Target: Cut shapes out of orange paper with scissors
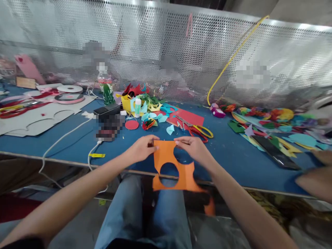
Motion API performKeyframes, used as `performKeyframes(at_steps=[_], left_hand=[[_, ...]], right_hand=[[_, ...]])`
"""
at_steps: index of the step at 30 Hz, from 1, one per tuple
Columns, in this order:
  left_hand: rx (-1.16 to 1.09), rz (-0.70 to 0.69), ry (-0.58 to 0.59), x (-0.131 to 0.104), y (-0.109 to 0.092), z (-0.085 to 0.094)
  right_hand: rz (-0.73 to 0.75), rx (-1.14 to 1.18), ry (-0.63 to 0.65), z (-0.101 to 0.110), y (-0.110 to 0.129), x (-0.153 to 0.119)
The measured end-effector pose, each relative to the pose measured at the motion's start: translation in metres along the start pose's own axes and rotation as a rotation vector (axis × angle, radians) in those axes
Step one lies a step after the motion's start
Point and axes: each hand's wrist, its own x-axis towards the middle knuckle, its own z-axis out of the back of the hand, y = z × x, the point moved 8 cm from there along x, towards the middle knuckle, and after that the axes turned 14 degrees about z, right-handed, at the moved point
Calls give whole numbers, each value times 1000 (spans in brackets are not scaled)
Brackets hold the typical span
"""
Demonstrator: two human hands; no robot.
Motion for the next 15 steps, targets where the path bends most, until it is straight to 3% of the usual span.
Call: performKeyframes(at_steps=[3, 6, 11, 15], left_hand=[[196, 5, 17, 28, 1, 2], [419, -30, 48, 38, -4, -3], [745, -162, -4, 32, -19, -13], [893, -328, 39, 25, -22, -28]], right_hand=[[45, -187, 111, -5, -14, 33], [112, -346, 177, -14, -19, 46], [218, -583, 213, -20, -9, 41], [265, -764, 277, -23, 1, 27]])
